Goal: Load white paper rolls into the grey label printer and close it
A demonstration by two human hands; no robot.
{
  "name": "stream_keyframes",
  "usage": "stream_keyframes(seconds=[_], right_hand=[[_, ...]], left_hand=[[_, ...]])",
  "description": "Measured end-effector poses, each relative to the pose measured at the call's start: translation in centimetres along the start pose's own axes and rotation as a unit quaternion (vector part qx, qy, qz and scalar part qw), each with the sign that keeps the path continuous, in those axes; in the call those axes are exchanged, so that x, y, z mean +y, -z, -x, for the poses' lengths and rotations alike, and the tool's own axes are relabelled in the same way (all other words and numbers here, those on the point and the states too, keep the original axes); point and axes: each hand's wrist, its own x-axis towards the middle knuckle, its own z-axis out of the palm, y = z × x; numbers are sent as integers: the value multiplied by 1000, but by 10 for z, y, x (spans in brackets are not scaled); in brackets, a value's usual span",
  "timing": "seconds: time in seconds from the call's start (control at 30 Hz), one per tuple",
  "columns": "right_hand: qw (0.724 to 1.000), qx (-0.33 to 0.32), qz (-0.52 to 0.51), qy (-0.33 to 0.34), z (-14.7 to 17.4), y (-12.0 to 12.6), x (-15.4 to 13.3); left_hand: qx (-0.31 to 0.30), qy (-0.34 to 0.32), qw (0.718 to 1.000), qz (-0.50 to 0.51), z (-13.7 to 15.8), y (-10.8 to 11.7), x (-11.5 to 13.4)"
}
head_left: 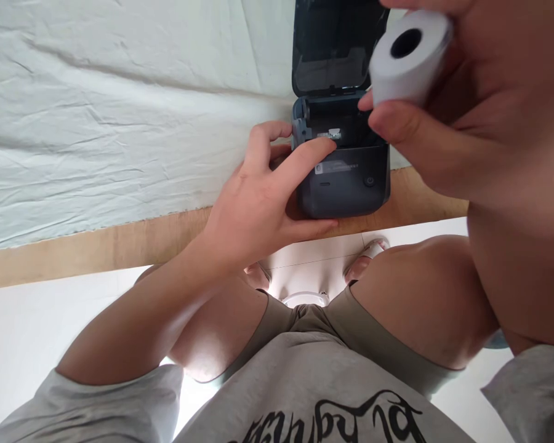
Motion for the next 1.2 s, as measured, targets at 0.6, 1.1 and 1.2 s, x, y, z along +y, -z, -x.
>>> stream_keyframes(seconds=[0.6, 1.1, 1.2], right_hand=[[999, -8, 41, 20, -9, -15, -7], [1000, 1, 15, -2, -13, -18, -7], [999, -11, 45, 8, -13, -16, -5]], left_hand=[[-10, -1, 1000, 1, 2, 1, 0], [14, -23, 1000, 12, 4, -3, -6], [24, -35, 999, 23, 4, -3, -3]])
